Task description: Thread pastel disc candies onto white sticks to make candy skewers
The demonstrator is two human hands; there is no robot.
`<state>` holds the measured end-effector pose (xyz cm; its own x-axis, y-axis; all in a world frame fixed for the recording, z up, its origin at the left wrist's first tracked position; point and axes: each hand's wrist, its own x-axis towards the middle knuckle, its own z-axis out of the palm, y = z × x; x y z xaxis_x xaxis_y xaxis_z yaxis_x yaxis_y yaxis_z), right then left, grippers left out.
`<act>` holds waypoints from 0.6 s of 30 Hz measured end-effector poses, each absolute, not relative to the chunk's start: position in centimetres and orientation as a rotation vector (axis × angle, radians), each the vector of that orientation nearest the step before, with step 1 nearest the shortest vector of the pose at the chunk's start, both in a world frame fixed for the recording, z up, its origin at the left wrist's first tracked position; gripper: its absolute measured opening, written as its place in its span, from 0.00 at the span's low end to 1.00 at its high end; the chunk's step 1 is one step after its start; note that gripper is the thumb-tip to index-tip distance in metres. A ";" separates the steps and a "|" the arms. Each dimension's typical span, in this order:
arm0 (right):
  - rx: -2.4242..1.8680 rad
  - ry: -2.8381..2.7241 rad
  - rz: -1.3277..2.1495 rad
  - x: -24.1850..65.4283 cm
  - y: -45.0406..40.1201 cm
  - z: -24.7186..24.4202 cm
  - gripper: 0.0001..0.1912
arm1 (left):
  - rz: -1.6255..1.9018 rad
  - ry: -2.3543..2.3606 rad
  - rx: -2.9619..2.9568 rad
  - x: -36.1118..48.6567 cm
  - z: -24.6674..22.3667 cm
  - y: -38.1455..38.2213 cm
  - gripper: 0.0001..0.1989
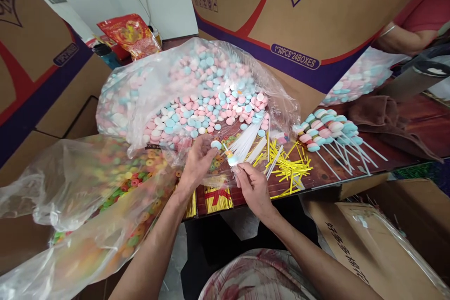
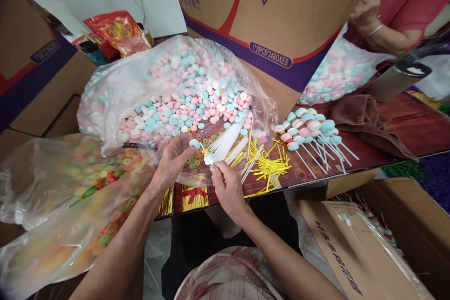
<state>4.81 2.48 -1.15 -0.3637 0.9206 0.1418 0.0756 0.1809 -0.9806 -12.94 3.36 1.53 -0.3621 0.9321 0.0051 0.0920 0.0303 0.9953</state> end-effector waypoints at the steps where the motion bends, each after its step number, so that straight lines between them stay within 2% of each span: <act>1: -0.968 -1.658 1.279 4.8 2.4 -1.2 0.15 | 1.417 1.529 1.025 -12.8 1.7 3.2 0.17; 8: -0.976 -1.825 1.196 4.6 2.1 -1.2 0.14 | 1.561 1.495 0.934 -11.9 1.9 2.8 0.16; 18: -0.998 -1.824 1.156 4.4 2.1 -0.9 0.15 | 1.537 1.663 1.022 -11.3 1.0 2.4 0.16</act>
